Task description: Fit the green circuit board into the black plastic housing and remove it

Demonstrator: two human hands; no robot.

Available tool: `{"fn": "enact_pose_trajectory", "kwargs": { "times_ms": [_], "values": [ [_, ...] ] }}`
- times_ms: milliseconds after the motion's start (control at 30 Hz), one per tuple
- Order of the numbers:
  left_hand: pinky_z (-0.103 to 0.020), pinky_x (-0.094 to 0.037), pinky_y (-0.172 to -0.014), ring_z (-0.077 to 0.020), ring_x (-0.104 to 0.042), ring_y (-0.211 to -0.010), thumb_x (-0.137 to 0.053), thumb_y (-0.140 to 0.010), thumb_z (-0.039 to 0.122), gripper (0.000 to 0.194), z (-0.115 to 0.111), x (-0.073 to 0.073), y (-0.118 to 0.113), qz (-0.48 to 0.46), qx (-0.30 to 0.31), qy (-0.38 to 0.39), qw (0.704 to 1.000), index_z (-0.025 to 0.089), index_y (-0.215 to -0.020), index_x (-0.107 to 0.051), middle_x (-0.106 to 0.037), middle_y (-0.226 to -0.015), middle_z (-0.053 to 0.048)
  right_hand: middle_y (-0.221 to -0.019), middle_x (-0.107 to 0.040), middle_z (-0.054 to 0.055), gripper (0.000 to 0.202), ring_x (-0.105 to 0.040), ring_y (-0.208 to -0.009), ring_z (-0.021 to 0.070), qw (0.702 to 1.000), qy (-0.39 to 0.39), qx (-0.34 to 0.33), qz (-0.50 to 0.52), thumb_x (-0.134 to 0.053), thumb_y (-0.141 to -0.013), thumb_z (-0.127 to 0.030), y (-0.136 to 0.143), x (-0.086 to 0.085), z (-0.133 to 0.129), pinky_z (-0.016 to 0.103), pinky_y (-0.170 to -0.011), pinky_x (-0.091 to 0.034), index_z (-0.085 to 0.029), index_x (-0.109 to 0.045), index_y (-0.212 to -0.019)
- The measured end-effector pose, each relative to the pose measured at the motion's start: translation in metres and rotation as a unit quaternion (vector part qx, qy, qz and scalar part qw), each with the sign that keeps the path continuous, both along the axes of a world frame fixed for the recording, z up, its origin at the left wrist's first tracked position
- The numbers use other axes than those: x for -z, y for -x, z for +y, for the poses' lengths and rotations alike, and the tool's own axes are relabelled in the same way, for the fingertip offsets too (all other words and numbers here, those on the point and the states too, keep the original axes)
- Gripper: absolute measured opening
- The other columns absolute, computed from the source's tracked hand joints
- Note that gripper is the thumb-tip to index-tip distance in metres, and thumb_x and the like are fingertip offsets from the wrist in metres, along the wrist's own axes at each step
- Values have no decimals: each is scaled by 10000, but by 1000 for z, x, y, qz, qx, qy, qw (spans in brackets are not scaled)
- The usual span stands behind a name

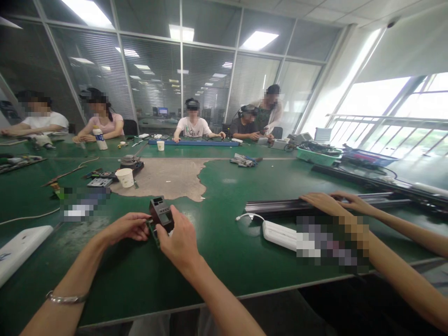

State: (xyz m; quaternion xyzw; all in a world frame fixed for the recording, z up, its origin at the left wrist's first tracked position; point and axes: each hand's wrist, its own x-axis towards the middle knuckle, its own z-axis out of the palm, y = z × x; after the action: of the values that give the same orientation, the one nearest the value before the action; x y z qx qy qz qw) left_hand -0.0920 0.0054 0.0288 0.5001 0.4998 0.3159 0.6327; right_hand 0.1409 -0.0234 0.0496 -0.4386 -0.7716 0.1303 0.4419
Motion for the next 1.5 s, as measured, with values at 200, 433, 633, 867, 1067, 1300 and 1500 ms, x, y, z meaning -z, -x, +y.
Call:
{"fn": "enact_pose_trajectory", "kwargs": {
  "times_ms": [200, 433, 633, 867, 1067, 1300, 1500],
  "values": [
    [-341, -548, -745, -205, -699, -736, -650, -775, 351, 508, 3, -1, -3, 9, -22, -3, 1000, 90, -1193, -526, -704, -839, -124, -1173, -605, 116, 530, -567, -1075, 241, 999, 11, 41, -30, -586, -796, -309, -35, 11, 30, 373, -940, -432, -140, -478, -1287],
    [-326, -556, -741, -199, -699, -734, -639, -792, 328, 478, 3, -3, -5, 6, -16, 6, 1000, 83, -1190, -536, -705, -850, -131, -1163, -606, 133, 537, -558, -1086, 252, 994, 36, 82, -58, -588, -794, -316, -45, 35, 36, 380, -941, -426, -118, -481, -1282],
    [-318, -555, -730, -202, -701, -740, -634, -798, 325, 467, 3, -2, -5, 5, -17, 10, 1000, 86, -1189, -544, -706, -855, -129, -1180, -580, 146, 591, -529, -1093, 261, 994, 28, 65, -80, -598, -789, -333, -42, 41, 31, 401, -946, -414, -119, -443, -1318],
    [-315, -552, -735, -192, -697, -731, -637, -796, 329, 428, 4, 1, -4, 6, -9, 1, 1000, 83, -1141, -579, -705, -845, -125, -1204, -572, 150, 555, -518, -1124, 254, 997, 25, 49, -47, -574, -803, -292, -42, 43, 30, 411, -978, -403, -107, -453, -1312],
    [-314, -550, -741, -187, -694, -721, -652, -785, 341, 381, 4, 2, -3, -6, 1, -5, 1000, 79, -1058, -605, -702, -824, -120, -1240, -567, 104, 526, -539, -1127, 238, 999, 31, 3, 37, -576, -818, -340, -24, 24, 19, 392, -965, -430, -177, -469, -1307],
    [-333, -548, -744, -208, -702, -750, -665, -769, 359, 412, 5, 6, 2, -33, -8, -6, 999, 116, -1086, -565, -704, -845, -123, -1215, -580, 111, 559, -549, -1106, 247, 999, 36, -29, 4, -587, -801, -348, 4, 3, 2, 379, -949, -432, -165, -455, -1312],
    [-260, -537, -623, -191, -700, -685, -622, -784, 396, 397, 1, -1, 0, -1, 4, -17, 1000, 118, -1061, -569, -705, -803, -114, -1161, -600, 136, 601, -569, -1054, 261, 996, 32, -34, -74, -573, -804, -344, 14, -1, -4, 375, -918, -437, -127, -407, -1339]
  ]
}}
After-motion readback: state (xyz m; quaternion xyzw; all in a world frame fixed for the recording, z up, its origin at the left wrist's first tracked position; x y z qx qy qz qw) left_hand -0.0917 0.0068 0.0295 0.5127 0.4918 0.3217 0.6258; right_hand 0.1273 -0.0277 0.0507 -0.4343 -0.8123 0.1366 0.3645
